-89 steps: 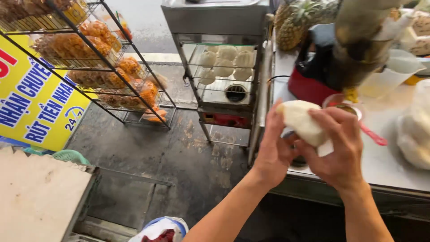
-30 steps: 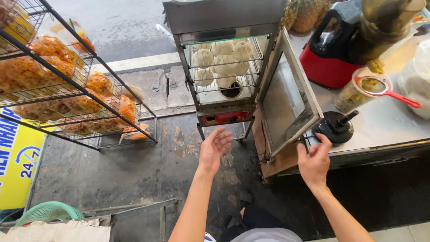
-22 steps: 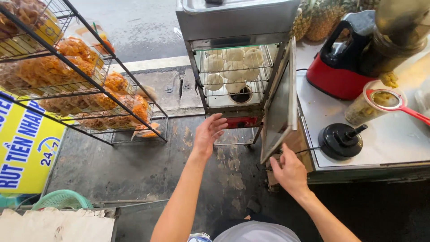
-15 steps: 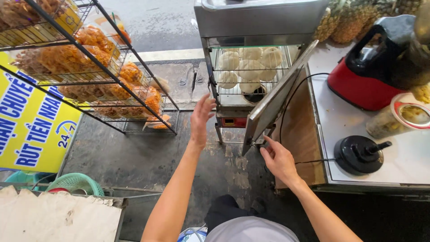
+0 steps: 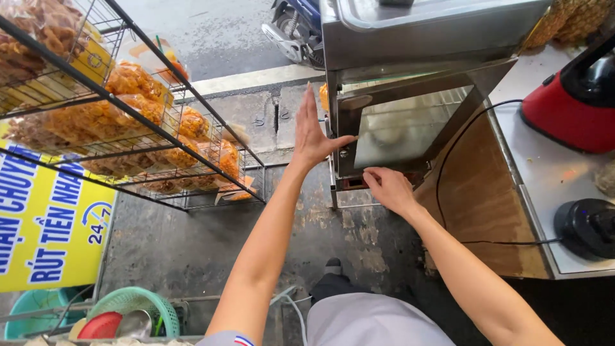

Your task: Transfer steamed buns from a large plastic storage bag into a commercial steamer.

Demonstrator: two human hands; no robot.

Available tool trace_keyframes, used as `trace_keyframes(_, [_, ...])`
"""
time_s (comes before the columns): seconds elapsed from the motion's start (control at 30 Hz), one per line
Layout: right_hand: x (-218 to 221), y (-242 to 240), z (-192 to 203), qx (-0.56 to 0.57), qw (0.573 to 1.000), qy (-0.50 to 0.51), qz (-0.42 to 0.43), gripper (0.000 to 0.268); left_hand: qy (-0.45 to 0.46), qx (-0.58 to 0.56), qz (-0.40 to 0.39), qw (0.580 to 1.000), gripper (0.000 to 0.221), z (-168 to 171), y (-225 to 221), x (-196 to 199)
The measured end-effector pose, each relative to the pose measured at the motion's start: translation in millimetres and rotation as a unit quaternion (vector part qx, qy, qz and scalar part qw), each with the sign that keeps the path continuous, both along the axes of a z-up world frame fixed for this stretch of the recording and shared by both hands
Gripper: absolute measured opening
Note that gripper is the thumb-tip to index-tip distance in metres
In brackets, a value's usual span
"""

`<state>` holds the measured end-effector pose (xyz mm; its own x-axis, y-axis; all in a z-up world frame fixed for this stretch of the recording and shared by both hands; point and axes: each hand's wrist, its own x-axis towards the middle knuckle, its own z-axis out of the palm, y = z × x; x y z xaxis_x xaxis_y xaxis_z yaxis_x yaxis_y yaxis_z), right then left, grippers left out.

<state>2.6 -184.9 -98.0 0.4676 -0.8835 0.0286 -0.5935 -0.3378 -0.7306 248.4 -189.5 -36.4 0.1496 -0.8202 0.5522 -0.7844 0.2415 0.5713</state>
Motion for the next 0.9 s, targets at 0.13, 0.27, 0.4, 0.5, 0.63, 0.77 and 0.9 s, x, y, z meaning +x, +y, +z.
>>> trace_keyframes(0.13, [46, -27, -64, 0.031, 0.998, 0.039, -0.045, 0.036, 0.016, -0.004, -0.015, 1.0, 0.151, 1, -38, 27])
trace_keyframes(0.27, [81, -41, -86, 0.205, 0.972, -0.031, -0.11, 0.05, -0.008, -0.012, -0.016, 1.0, 0.152, 4, -52, 38])
trace_keyframes(0.4, [103, -49, -87, 0.285, 0.933, -0.169, -0.142, 0.06, -0.019, -0.034, 0.005, 0.999, 0.154, 2, -64, 42])
trace_keyframes(0.5, [117, -56, -99, 0.271, 0.921, -0.19, -0.206, 0.061, -0.018, -0.03, 0.003, 0.999, 0.154, 12, -64, 42])
trace_keyframes(0.63, [124, -64, -133, 0.286, 0.909, -0.222, -0.208, 0.071, -0.007, -0.003, 0.002, 1.0, 0.155, 8, -66, 44])
trace_keyframes(0.77, [133, -56, -131, 0.422, 0.791, -0.402, -0.184, 0.073, -0.013, 0.011, -0.001, 1.0, 0.153, 11, -62, 42])
trace_keyframes(0.9, [143, -54, -148, 0.468, 0.689, -0.528, -0.166, 0.076, -0.001, 0.012, 0.0, 1.0, 0.146, -3, -63, 41])
